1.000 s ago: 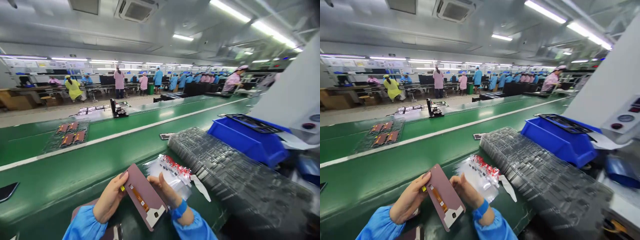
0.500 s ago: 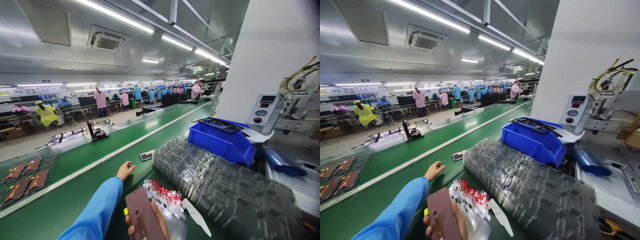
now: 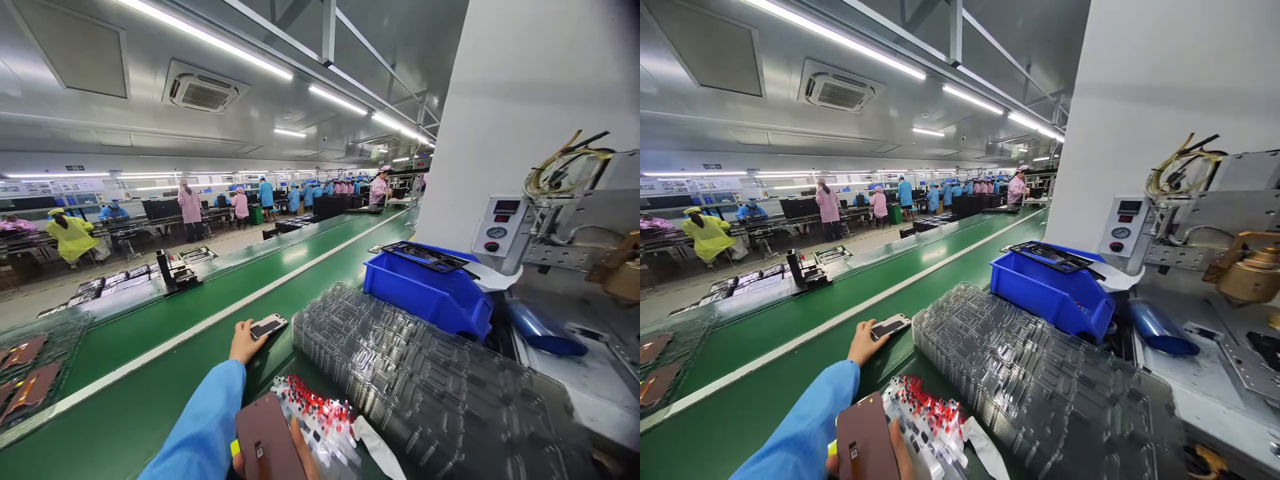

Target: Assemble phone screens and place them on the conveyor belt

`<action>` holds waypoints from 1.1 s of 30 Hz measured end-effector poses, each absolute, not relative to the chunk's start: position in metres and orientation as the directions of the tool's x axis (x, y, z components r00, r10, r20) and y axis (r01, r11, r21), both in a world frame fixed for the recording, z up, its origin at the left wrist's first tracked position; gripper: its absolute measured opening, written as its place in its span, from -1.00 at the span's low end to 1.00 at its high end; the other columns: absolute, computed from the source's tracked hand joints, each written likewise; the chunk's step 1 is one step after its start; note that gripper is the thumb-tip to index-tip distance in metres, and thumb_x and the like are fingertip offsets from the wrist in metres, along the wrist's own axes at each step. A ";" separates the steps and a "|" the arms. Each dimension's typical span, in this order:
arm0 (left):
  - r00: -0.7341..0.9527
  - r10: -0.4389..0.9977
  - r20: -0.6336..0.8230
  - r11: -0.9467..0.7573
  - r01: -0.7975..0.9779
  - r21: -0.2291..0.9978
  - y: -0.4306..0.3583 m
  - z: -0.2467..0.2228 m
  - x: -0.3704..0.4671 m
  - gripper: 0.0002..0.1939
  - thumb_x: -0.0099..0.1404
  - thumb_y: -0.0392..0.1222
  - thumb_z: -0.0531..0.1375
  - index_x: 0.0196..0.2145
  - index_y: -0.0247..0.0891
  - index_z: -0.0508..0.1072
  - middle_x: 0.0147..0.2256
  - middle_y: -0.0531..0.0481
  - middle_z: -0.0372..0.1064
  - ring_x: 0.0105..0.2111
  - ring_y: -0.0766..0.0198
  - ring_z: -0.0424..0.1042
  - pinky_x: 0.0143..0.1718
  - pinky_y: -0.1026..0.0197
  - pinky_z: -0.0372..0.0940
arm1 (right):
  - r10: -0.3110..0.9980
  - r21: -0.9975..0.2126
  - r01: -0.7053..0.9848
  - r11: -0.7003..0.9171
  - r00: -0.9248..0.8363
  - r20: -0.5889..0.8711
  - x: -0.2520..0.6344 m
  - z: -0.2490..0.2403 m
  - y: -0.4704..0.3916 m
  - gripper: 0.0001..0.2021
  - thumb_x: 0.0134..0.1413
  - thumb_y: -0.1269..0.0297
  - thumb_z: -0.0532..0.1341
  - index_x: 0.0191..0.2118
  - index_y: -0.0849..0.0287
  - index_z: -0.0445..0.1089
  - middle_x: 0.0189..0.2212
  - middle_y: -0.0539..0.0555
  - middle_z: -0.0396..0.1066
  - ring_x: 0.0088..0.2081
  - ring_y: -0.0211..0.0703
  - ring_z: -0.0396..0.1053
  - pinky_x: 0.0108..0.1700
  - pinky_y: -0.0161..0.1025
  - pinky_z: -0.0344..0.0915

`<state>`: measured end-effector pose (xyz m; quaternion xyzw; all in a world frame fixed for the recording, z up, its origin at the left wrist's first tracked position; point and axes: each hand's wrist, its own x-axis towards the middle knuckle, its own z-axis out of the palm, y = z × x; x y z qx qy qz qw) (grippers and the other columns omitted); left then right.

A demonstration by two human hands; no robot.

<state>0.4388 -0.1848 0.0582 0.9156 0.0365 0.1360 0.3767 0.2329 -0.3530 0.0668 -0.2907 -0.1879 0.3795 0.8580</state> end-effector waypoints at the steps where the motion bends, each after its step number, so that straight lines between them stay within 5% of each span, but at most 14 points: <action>1: 0.947 0.204 0.250 -0.690 -0.041 0.722 -0.173 0.068 0.430 -0.56 0.28 -0.13 0.25 0.08 -0.26 0.34 0.15 -0.17 0.23 0.11 -0.05 0.27 0.11 -0.21 0.21 | 0.787 -0.576 -0.609 0.546 0.608 0.103 0.232 0.065 -0.349 -0.09 -0.31 -0.60 0.08 -0.16 0.19 0.49 -0.19 0.23 0.55 -0.14 0.20 0.49 -0.27 0.02 0.44; 5: 0.878 0.390 0.277 -0.530 -0.031 0.847 -0.119 0.109 0.381 -0.25 0.09 -0.02 0.34 0.17 -0.32 0.21 0.06 -0.24 0.24 0.06 -0.12 0.32 0.07 -0.18 0.26 | 0.737 -0.377 -0.669 0.640 0.673 0.056 0.221 0.062 -0.343 -0.18 -0.29 -0.47 0.25 -0.14 0.23 0.52 -0.21 0.15 0.58 -0.15 -0.09 0.51 -0.17 -0.24 0.42; 9: 0.853 0.488 0.187 -0.285 -0.047 0.957 -0.075 0.141 0.301 -0.07 0.04 0.08 0.34 0.25 -0.27 0.04 0.06 -0.22 0.23 -0.12 0.08 0.46 -0.06 0.00 0.40 | 0.618 -0.471 -0.538 0.698 0.786 0.018 0.207 0.062 -0.349 -0.36 -0.18 -0.27 0.37 -0.05 0.11 0.51 -0.09 0.04 0.56 -0.08 -0.17 0.49 0.00 -0.22 0.38; 12: 0.857 0.491 0.156 -0.149 -0.094 0.984 -0.062 0.158 0.222 -0.18 0.03 0.06 0.36 0.19 -0.19 0.19 0.08 -0.14 0.27 -0.05 0.15 0.44 -0.02 0.15 0.37 | 0.578 -0.520 -0.483 0.705 0.816 0.025 0.200 0.061 -0.353 -0.43 -0.18 -0.06 0.46 0.00 0.01 0.47 0.03 0.01 0.50 0.03 -0.16 0.43 0.10 -0.19 0.32; 16: 0.879 0.464 0.109 0.032 -0.139 0.990 -0.067 0.162 0.109 -0.25 -0.02 -0.02 0.44 0.12 -0.11 0.33 0.10 -0.11 0.35 0.04 0.08 0.39 0.02 0.21 0.33 | 0.564 -0.633 -0.409 0.658 0.824 0.053 0.193 0.061 -0.354 -0.38 -0.20 0.12 0.51 0.06 0.07 0.44 0.09 0.13 0.44 0.09 -0.04 0.39 0.15 -0.13 0.29; 19: 0.900 0.434 0.048 0.204 -0.150 0.967 -0.086 0.153 0.037 -0.21 -0.02 -0.07 0.46 0.16 -0.02 0.32 0.21 -0.11 0.27 0.14 -0.04 0.32 0.06 0.13 0.32 | 0.574 -0.699 -0.368 0.613 0.816 0.074 0.183 0.066 -0.355 -0.36 -0.20 0.07 0.51 0.08 0.03 0.43 0.12 0.14 0.41 0.13 0.02 0.36 0.17 -0.10 0.28; 26: 0.945 0.328 0.000 0.409 -0.141 0.902 -0.134 0.127 -0.040 -0.10 -0.07 0.04 0.47 0.21 -0.05 0.29 0.26 -0.21 0.19 0.22 -0.23 0.21 0.20 -0.10 0.15 | 0.637 -0.912 0.085 0.401 0.690 0.345 0.133 0.098 -0.355 -0.27 -0.03 -0.23 0.28 0.25 -0.09 0.23 0.25 0.17 0.25 0.20 0.13 0.28 0.21 0.00 0.25; 33: 0.977 0.215 -0.006 0.467 -0.097 0.879 -0.140 0.114 -0.058 -0.06 -0.07 0.08 0.46 0.24 -0.04 0.24 0.28 -0.22 0.16 0.19 -0.22 0.25 0.16 -0.09 0.18 | 0.720 -0.791 0.577 0.204 0.459 0.521 0.090 0.117 -0.343 -0.32 0.05 -0.11 0.30 0.27 -0.03 0.23 0.27 0.21 0.20 0.26 0.13 0.20 0.23 -0.06 0.21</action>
